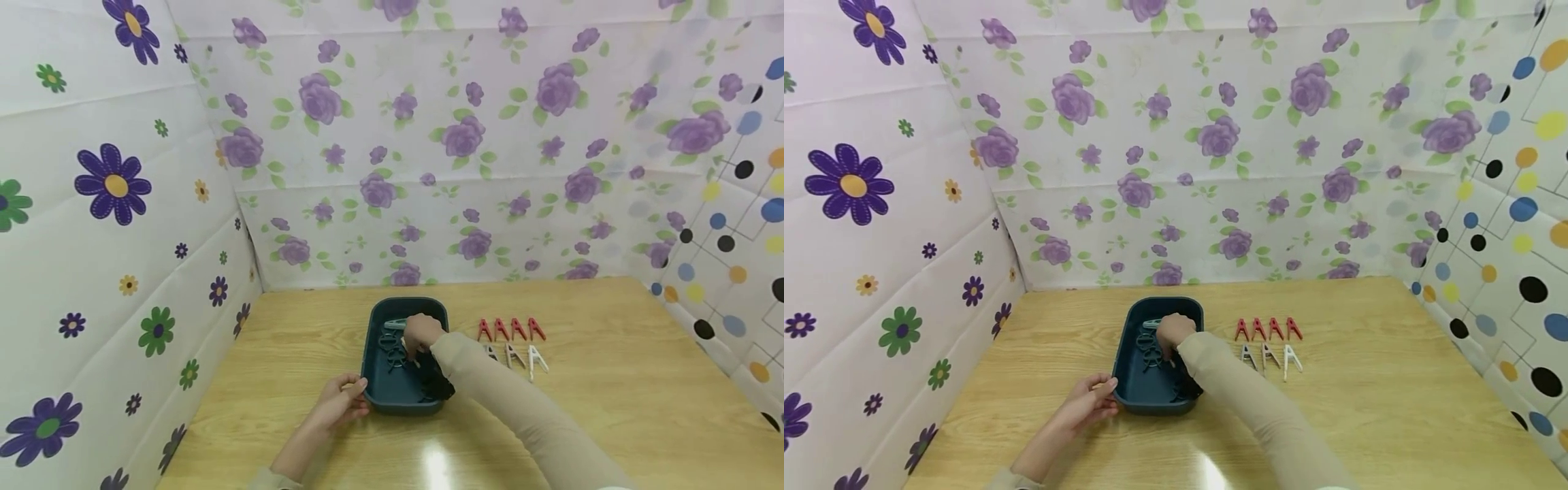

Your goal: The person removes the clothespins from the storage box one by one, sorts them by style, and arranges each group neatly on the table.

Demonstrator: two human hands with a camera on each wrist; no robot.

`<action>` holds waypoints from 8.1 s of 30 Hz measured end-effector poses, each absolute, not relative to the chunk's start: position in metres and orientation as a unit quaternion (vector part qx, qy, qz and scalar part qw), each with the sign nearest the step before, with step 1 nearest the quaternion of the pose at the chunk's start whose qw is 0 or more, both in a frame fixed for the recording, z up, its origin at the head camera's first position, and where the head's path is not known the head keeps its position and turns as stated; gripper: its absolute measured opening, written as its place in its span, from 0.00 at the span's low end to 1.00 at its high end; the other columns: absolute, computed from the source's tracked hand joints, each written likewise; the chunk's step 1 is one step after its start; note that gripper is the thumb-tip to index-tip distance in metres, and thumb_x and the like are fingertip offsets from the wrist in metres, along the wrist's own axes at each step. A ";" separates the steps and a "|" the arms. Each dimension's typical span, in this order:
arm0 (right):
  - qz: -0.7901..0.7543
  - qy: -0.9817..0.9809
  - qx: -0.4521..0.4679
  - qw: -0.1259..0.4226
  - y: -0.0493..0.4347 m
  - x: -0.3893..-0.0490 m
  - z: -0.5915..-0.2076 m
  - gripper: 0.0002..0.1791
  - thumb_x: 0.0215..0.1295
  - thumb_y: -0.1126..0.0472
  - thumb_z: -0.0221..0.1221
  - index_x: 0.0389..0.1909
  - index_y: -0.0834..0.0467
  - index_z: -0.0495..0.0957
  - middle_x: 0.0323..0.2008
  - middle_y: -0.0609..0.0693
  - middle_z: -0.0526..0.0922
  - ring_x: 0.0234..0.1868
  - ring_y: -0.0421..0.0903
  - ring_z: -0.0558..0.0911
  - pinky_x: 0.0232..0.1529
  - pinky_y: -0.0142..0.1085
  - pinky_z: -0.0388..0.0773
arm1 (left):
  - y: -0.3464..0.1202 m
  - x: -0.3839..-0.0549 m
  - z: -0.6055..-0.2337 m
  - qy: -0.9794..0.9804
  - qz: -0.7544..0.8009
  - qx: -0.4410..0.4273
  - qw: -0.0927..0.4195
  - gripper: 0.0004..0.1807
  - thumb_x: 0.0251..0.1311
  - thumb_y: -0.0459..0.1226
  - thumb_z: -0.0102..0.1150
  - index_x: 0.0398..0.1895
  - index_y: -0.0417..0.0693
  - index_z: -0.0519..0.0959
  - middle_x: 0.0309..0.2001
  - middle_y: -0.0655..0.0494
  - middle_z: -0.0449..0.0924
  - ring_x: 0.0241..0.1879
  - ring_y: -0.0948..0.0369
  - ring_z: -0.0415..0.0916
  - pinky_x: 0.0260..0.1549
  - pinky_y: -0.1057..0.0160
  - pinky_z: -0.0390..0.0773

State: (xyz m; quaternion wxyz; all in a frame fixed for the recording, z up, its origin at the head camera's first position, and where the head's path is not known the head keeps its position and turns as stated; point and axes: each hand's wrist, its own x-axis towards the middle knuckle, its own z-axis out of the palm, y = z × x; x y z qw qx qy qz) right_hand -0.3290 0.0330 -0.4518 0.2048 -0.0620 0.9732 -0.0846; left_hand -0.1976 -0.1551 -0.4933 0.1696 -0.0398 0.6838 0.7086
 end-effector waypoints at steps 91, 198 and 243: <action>-0.193 0.980 0.009 0.040 0.293 -0.253 -0.482 0.23 0.61 0.57 0.59 0.10 0.51 0.62 0.09 0.41 0.55 0.13 0.36 0.53 0.14 0.26 0.49 | -0.155 -0.197 -0.496 0.692 0.698 -0.048 0.179 0.22 0.69 0.41 0.53 0.55 0.31 0.64 0.28 0.56 0.74 0.27 0.64 0.76 0.29 0.70 0.82; -0.018 0.973 -0.192 0.130 0.047 -0.362 -0.440 0.11 0.61 0.53 0.64 0.25 0.53 0.76 0.26 0.49 0.75 0.25 0.45 0.70 0.27 0.39 0.69 | -0.157 -0.198 -0.489 0.692 0.694 -0.025 0.197 0.16 0.71 0.38 0.49 0.50 0.32 0.66 0.29 0.56 0.72 0.27 0.65 0.76 0.30 0.69 0.82; -0.232 0.967 -0.061 0.089 0.282 -0.276 -0.451 0.26 0.61 0.52 0.62 0.08 0.52 0.62 0.05 0.43 0.63 0.09 0.39 0.67 0.17 0.30 0.64 | -0.158 -0.200 -0.491 0.695 0.689 -0.039 0.200 0.19 0.71 0.39 0.49 0.55 0.32 0.63 0.28 0.57 0.73 0.27 0.65 0.76 0.29 0.71 0.81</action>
